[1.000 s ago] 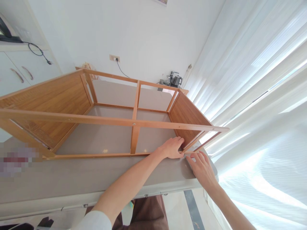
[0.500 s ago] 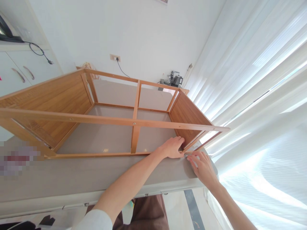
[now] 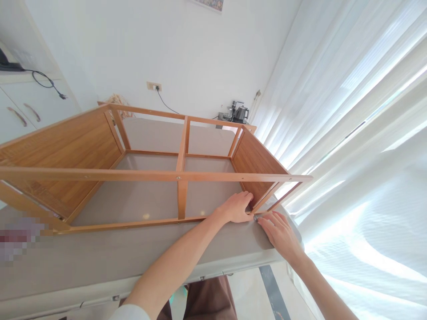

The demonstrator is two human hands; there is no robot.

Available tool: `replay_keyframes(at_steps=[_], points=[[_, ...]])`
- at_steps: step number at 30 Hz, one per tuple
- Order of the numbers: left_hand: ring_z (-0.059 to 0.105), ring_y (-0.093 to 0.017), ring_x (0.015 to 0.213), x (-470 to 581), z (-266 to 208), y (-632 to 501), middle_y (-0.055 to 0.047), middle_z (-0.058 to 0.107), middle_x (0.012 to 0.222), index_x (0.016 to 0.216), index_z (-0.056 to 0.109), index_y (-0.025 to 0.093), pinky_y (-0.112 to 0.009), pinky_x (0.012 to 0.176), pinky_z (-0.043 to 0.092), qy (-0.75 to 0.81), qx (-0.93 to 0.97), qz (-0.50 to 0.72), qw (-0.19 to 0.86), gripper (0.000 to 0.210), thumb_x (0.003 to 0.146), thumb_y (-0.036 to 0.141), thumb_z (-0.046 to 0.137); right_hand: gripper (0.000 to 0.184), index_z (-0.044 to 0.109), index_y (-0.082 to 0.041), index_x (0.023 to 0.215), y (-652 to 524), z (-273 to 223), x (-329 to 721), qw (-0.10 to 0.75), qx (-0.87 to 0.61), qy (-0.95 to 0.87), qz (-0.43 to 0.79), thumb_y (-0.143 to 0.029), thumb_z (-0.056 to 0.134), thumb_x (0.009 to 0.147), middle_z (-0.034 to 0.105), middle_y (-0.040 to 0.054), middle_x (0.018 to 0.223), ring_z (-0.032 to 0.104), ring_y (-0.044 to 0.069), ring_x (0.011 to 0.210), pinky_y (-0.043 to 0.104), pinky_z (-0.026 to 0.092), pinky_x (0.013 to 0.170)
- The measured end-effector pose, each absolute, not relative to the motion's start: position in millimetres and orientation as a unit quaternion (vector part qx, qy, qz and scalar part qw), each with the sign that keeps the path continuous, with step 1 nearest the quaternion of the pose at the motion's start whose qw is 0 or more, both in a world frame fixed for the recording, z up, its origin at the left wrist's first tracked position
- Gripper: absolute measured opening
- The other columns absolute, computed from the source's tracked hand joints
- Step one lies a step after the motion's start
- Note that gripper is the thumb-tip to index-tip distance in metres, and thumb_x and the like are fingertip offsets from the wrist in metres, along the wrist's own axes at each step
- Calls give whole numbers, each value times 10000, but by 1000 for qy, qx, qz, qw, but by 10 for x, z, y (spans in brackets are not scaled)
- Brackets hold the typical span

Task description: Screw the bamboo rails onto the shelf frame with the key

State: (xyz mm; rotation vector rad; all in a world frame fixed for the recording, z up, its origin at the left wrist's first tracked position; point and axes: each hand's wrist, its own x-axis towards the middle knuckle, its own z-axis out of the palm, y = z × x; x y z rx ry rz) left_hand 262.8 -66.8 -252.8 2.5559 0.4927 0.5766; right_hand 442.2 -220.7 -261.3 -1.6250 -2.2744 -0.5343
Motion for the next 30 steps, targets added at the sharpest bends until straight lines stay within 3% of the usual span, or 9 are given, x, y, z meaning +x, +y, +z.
replay_keyframes(at_steps=[4, 16, 30], points=[[627, -244, 945, 2632, -2541, -661, -61, 630, 1049, 967, 457, 226, -363, 820, 492, 182, 931, 212, 234, 339, 767, 383, 682, 218, 619, -215, 1020, -2244, -2614, 4414, 147, -573, -791, -153, -114, 428, 994, 668, 56, 978, 603, 210, 962, 394, 444, 937], [618, -251, 971, 2609, -2468, -685, -68, 629, 1064, 962, 462, 226, -363, 825, 494, 190, 931, 202, 238, 320, 771, 363, 678, 227, 596, -243, 1002, -2363, -2487, 4276, 183, -625, -754, -89, -230, 373, 1043, 626, 45, 886, 594, 190, 832, 332, 517, 749], [616, -248, 943, 2644, -2539, -665, -72, 621, 1043, 972, 463, 218, -360, 811, 491, 181, 933, 217, 223, 332, 772, 377, 674, 254, 590, -222, 908, -2253, -2488, 4243, 149, -617, -766, -102, -201, 373, 1039, 593, 62, 927, 556, 198, 853, 344, 507, 754]])
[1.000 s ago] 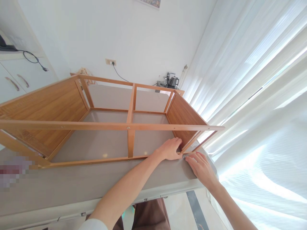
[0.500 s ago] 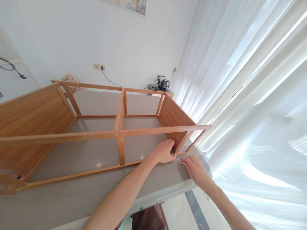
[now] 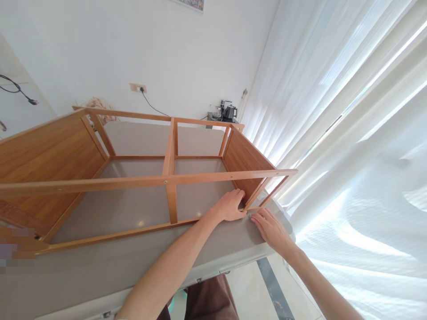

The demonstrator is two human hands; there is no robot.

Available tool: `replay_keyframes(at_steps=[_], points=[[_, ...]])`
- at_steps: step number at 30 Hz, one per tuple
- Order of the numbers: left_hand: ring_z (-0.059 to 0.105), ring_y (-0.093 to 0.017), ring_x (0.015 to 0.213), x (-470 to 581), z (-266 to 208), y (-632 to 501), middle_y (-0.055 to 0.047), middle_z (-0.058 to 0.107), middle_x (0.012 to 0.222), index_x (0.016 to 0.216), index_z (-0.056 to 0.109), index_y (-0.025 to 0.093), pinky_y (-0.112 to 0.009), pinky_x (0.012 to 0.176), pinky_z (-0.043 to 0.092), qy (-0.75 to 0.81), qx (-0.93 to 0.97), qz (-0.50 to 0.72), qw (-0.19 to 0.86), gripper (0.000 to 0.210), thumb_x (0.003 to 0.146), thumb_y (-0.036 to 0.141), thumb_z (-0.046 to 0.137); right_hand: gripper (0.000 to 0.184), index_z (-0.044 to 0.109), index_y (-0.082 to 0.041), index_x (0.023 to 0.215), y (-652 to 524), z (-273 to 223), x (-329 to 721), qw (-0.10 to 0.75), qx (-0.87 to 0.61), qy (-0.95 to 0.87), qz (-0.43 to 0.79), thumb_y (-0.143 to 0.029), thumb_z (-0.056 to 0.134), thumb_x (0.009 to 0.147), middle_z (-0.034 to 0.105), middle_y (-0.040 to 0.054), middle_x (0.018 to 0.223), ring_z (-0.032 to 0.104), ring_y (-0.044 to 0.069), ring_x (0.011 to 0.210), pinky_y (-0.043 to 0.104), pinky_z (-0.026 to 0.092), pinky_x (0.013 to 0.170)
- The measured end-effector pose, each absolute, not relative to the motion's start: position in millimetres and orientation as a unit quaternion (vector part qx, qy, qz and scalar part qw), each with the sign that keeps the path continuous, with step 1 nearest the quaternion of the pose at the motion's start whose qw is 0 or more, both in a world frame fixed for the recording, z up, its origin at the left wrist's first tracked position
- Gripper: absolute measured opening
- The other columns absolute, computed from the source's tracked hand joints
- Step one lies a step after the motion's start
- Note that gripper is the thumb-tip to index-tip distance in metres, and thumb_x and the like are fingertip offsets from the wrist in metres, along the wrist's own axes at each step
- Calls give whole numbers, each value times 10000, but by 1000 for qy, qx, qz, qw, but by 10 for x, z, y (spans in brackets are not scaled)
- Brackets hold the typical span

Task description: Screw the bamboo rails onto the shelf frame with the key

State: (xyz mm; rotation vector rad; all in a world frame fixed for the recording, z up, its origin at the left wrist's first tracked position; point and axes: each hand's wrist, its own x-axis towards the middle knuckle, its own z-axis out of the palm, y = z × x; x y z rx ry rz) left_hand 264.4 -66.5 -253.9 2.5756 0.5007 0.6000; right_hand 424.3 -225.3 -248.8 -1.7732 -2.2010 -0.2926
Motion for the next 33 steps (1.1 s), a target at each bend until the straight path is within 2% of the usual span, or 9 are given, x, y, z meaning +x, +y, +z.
replay_keyframes(at_steps=[20, 33], points=[[638, -259, 931, 2622, -2494, -686, -72, 638, 1042, 966, 462, 225, -379, 815, 496, 192, 930, 204, 237, 344, 757, 379, 688, 233, 588, -239, 905, -2236, -2511, 4215, 180, -625, -754, -92, -215, 393, 1031, 599, 58, 922, 595, 204, 868, 345, 536, 765], [636, -257, 947, 2622, -2475, -690, -74, 640, 1067, 978, 459, 226, -375, 830, 496, 197, 934, 186, 232, 346, 770, 383, 685, 228, 627, -236, 1001, -2242, -2555, 4236, 201, -624, -750, -94, -214, 402, 1030, 604, 67, 936, 597, 205, 890, 344, 540, 777]])
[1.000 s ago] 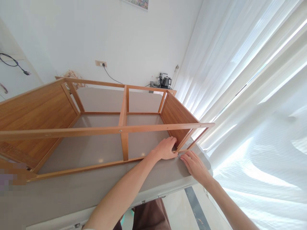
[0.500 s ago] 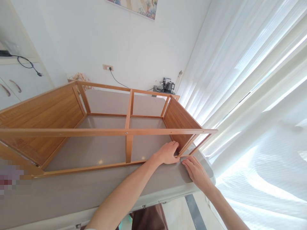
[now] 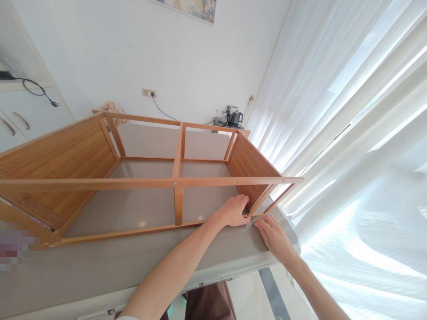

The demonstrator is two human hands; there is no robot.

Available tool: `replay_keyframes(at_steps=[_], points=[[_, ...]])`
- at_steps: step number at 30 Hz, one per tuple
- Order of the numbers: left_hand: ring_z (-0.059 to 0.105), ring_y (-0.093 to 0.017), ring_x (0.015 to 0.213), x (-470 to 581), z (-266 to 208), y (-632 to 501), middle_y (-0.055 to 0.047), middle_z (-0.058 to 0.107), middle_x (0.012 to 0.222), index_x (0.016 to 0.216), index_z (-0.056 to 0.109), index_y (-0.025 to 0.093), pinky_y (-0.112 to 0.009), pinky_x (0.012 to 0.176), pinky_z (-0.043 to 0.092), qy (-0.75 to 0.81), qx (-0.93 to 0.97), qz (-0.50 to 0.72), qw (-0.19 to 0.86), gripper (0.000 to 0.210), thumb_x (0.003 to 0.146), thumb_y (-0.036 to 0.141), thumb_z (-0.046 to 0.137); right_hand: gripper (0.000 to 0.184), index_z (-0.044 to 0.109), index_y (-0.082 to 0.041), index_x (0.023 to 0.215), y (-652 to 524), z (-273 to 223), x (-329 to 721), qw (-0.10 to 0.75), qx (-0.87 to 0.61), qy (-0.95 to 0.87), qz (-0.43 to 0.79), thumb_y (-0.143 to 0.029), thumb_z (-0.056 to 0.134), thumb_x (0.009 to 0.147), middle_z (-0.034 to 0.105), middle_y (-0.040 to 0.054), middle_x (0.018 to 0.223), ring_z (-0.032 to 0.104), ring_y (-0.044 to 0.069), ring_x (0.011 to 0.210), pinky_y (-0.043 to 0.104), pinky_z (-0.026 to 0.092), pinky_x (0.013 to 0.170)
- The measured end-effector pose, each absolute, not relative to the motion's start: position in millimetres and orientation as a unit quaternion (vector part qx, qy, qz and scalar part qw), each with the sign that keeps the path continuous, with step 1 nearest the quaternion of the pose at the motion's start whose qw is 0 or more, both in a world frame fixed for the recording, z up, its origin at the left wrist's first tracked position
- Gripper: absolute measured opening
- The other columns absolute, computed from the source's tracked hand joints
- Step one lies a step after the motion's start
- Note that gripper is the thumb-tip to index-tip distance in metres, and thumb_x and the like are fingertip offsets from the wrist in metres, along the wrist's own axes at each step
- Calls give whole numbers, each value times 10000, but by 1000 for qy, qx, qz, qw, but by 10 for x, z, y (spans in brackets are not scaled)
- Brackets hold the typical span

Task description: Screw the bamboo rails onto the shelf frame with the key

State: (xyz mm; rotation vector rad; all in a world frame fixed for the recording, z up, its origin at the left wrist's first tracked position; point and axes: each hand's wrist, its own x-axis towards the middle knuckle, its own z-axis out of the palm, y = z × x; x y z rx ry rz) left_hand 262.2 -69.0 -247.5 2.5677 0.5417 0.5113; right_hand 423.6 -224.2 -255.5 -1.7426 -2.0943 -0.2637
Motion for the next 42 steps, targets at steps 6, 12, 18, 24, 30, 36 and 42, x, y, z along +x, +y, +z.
replay_keyframes(at_steps=[6, 12, 18, 24, 30, 36, 42], points=[[631, -253, 924, 2628, -2509, -682, -66, 634, 1034, 957, 455, 225, -373, 817, 497, 194, 930, 204, 236, 345, 754, 379, 688, 229, 616, -244, 968, -2242, -2535, 4231, 196, -629, -748, -81, -229, 398, 1037, 590, 57, 918, 589, 199, 871, 339, 535, 763], [621, -257, 937, 2635, -2518, -671, -67, 629, 1029, 950, 450, 225, -372, 803, 494, 187, 930, 212, 234, 352, 746, 387, 687, 209, 582, -242, 934, -2234, -2591, 4272, 187, -626, -752, -91, -213, 399, 1031, 587, 56, 929, 591, 193, 877, 319, 531, 735], [619, -258, 944, 2633, -2501, -675, -70, 628, 1036, 948, 448, 224, -368, 803, 491, 187, 932, 206, 232, 351, 750, 388, 686, 183, 558, -236, 970, -2222, -2616, 4292, 163, -615, -765, -103, -159, 399, 1020, 576, 57, 956, 570, 188, 908, 300, 519, 728], [623, -259, 944, 2616, -2471, -686, -69, 632, 1046, 963, 458, 224, -377, 801, 494, 190, 933, 200, 233, 347, 759, 390, 684, 218, 553, -228, 984, -2242, -2576, 4324, 130, -592, -782, -148, -83, 390, 980, 580, 63, 962, 567, 200, 892, 314, 502, 704], [627, -260, 921, 2614, -2459, -682, -74, 632, 1032, 945, 462, 222, -376, 774, 485, 190, 934, 195, 230, 323, 765, 379, 679, 228, 584, -223, 978, -2196, -2532, 4301, 128, -587, -785, -150, -84, 404, 980, 613, 61, 951, 576, 207, 868, 359, 500, 757], [622, -254, 910, 2623, -2494, -676, -67, 629, 1009, 938, 459, 222, -373, 781, 492, 188, 931, 206, 235, 330, 756, 374, 687, 206, 645, -234, 974, -2197, -2609, 4372, 178, -619, -759, -96, -229, 445, 1024, 636, 57, 949, 601, 213, 912, 352, 517, 789], [623, -254, 927, 2621, -2483, -682, -70, 627, 1028, 949, 463, 223, -372, 800, 497, 186, 929, 207, 244, 329, 757, 364, 690, 181, 663, -248, 1054, -2203, -2703, 4417, 234, -624, -739, -102, -276, 488, 1019, 653, 69, 1092, 603, 226, 983, 405, 501, 896]])
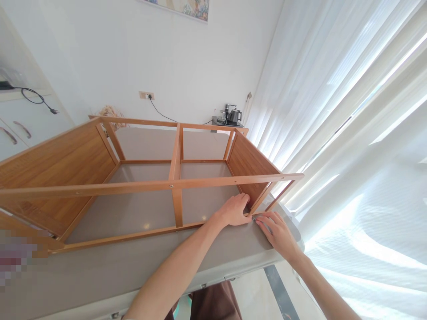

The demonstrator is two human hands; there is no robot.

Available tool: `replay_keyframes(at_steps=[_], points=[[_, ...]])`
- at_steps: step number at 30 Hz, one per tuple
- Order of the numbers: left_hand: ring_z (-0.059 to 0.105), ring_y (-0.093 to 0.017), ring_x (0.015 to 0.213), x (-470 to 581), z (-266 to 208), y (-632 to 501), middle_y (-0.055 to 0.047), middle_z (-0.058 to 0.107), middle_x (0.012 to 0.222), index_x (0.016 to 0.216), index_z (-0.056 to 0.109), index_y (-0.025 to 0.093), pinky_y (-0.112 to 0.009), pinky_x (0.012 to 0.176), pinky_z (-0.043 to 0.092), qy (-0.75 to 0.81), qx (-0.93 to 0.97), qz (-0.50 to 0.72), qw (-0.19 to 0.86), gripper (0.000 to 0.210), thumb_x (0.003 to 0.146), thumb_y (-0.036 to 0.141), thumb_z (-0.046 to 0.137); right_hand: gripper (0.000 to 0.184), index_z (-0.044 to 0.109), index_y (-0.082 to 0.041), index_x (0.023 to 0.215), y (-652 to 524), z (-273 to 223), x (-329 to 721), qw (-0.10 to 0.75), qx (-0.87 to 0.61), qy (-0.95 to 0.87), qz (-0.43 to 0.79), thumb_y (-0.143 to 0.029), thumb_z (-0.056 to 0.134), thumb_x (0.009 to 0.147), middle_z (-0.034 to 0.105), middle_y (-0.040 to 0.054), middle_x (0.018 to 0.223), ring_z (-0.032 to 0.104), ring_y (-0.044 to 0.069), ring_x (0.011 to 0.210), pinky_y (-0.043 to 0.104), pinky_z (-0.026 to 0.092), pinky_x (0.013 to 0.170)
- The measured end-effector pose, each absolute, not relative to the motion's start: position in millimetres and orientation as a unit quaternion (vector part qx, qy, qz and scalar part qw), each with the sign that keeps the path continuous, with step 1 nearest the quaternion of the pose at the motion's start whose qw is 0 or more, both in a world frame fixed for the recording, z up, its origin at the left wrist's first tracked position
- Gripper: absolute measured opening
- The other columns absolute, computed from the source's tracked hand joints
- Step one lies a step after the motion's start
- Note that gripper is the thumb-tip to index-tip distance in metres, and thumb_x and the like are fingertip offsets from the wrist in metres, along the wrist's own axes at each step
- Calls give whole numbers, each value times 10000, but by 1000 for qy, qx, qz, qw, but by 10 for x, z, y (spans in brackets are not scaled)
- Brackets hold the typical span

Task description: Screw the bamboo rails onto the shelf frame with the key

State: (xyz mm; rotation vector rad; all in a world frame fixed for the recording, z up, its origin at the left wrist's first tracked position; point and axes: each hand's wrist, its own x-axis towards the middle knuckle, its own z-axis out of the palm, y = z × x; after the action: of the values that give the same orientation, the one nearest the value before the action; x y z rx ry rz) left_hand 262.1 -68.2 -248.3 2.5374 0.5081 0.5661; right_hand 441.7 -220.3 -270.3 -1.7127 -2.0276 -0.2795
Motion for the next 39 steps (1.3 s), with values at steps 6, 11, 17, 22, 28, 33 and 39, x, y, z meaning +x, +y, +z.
replay_keyframes(at_steps=[6, 11, 17, 22, 28, 33, 39], points=[[625, -253, 940, 2626, -2484, -679, -69, 627, 1029, 959, 464, 223, -369, 814, 495, 186, 928, 209, 246, 322, 759, 350, 683, 185, 659, -245, 1007, -2227, -2635, 4326, 230, -621, -745, -79, -258, 476, 1029, 702, 38, 1002, 619, 223, 1023, 421, 462, 949], [621, -255, 940, 2629, -2483, -682, -69, 627, 1028, 965, 463, 222, -369, 797, 499, 181, 930, 212, 239, 317, 762, 340, 676, 175, 674, -254, 999, -2234, -2604, 4273, 234, -660, -712, -49, -318, 511, 1013, 701, 45, 1023, 637, 231, 975, 417, 492, 896], [624, -260, 965, 2615, -2461, -691, -73, 629, 1042, 978, 470, 223, -371, 812, 496, 185, 930, 206, 243, 310, 781, 354, 670, 239, 649, -246, 946, -2280, -2584, 4263, 204, -652, -730, -32, -288, 434, 1041, 693, 38, 984, 625, 211, 943, 397, 488, 873], [621, -255, 958, 2627, -2488, -678, -70, 630, 1043, 963, 462, 225, -369, 813, 495, 182, 931, 206, 241, 329, 761, 341, 694, 234, 629, -231, 974, -2383, -2609, 4248, 201, -651, -728, -84, -263, 409, 1047, 678, 44, 925, 618, 198, 898, 392, 468, 889], [623, -252, 957, 2633, -2518, -675, -72, 630, 1041, 972, 463, 221, -372, 834, 497, 185, 929, 213, 239, 348, 753, 351, 701, 226, 618, -228, 952, -2330, -2559, 4172, 189, -636, -737, -129, -202, 409, 1033, 669, 33, 885, 613, 189, 860, 385, 459, 905], [626, -259, 966, 2632, -2493, -684, -77, 633, 1054, 980, 466, 219, -379, 852, 498, 189, 932, 206, 230, 349, 763, 368, 695, 204, 601, -230, 947, -2264, -2639, 4186, 214, -621, -737, -158, -187, 418, 1025, 669, 25, 852, 631, 181, 828, 410, 448, 966], [627, -262, 951, 2625, -2474, -685, -81, 632, 1051, 966, 469, 221, -375, 827, 496, 188, 931, 206, 235, 341, 752, 367, 690, 194, 595, -229, 972, -2242, -2689, 4280, 205, -603, -753, -167, -152, 423, 1015, 684, 16, 866, 647, 174, 820, 456, 398, 1055]])
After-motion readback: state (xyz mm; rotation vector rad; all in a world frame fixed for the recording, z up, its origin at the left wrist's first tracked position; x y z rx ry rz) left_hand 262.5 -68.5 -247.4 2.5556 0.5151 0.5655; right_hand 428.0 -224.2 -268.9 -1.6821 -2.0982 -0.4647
